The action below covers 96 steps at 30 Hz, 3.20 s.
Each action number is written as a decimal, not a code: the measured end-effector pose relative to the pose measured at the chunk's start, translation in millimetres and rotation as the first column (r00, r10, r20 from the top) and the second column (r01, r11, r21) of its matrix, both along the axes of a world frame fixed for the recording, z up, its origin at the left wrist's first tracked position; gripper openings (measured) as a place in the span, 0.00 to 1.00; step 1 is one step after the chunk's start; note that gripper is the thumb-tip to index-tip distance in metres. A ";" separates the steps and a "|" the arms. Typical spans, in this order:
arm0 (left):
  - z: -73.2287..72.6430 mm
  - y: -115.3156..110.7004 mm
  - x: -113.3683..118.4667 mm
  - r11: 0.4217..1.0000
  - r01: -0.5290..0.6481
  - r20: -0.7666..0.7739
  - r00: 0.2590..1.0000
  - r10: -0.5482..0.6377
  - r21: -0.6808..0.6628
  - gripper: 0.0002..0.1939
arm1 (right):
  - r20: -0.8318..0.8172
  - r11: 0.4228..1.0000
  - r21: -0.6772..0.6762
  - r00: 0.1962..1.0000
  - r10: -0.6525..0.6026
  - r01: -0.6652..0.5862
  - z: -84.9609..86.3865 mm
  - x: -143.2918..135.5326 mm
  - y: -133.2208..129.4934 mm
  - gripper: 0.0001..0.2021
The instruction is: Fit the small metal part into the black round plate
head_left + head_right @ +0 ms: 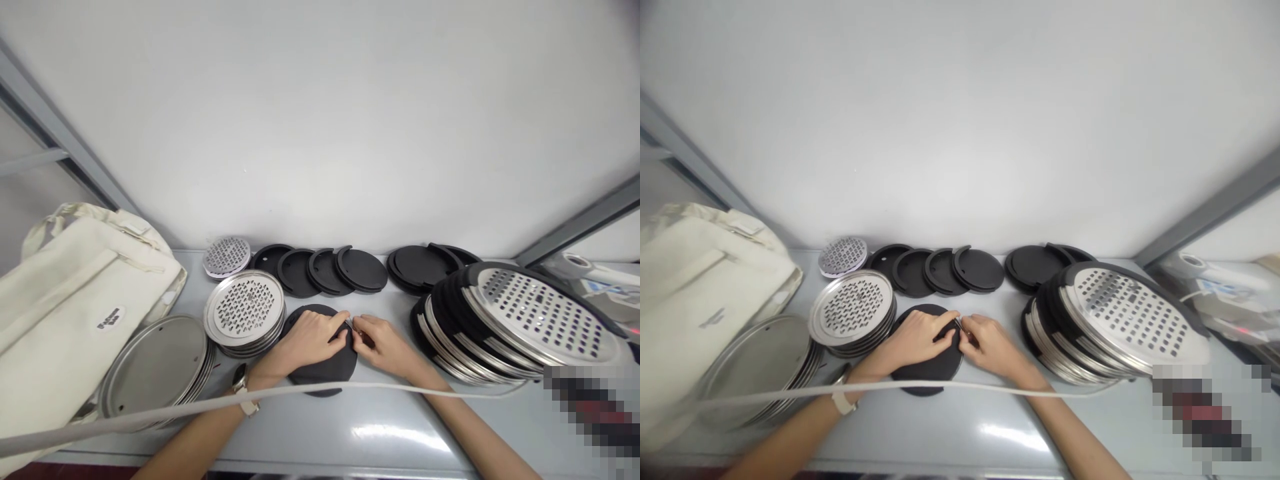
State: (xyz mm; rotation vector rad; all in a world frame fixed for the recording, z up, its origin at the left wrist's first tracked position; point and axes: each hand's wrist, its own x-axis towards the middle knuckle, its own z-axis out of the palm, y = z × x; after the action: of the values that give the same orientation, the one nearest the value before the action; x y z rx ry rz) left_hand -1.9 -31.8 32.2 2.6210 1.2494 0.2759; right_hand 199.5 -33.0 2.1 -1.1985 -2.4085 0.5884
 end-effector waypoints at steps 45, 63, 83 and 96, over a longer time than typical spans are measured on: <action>-4.3 1.3 -0.2 0.998 -0.020 -0.012 1.000 0.021 0.063 0.12 | -0.004 1.000 -0.017 1.000 -0.005 0.005 -4.4 -1.5 1.0 0.13; -4.9 1.1 -1.0 0.998 0.045 0.049 0.998 -0.048 0.052 0.14 | -0.096 0.998 -0.063 0.995 -0.011 0.005 -8.7 0.3 1.8 0.13; -1.8 -0.9 -1.9 0.986 0.130 0.235 0.960 -0.150 0.101 0.26 | -0.122 0.992 -0.124 0.992 -0.009 -0.006 -4.5 0.4 1.6 0.15; -6.0 0.7 -3.6 0.993 0.096 0.318 0.945 -0.069 -0.068 0.30 | -0.140 0.995 -0.101 0.990 0.002 -0.016 -2.0 -1.1 0.5 0.13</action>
State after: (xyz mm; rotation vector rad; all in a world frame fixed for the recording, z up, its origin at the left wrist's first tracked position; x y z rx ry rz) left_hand -5.5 -31.1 26.2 2.4289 1.0184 0.5891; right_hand 198.4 -32.5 0.1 -1.1464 -2.2915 0.7802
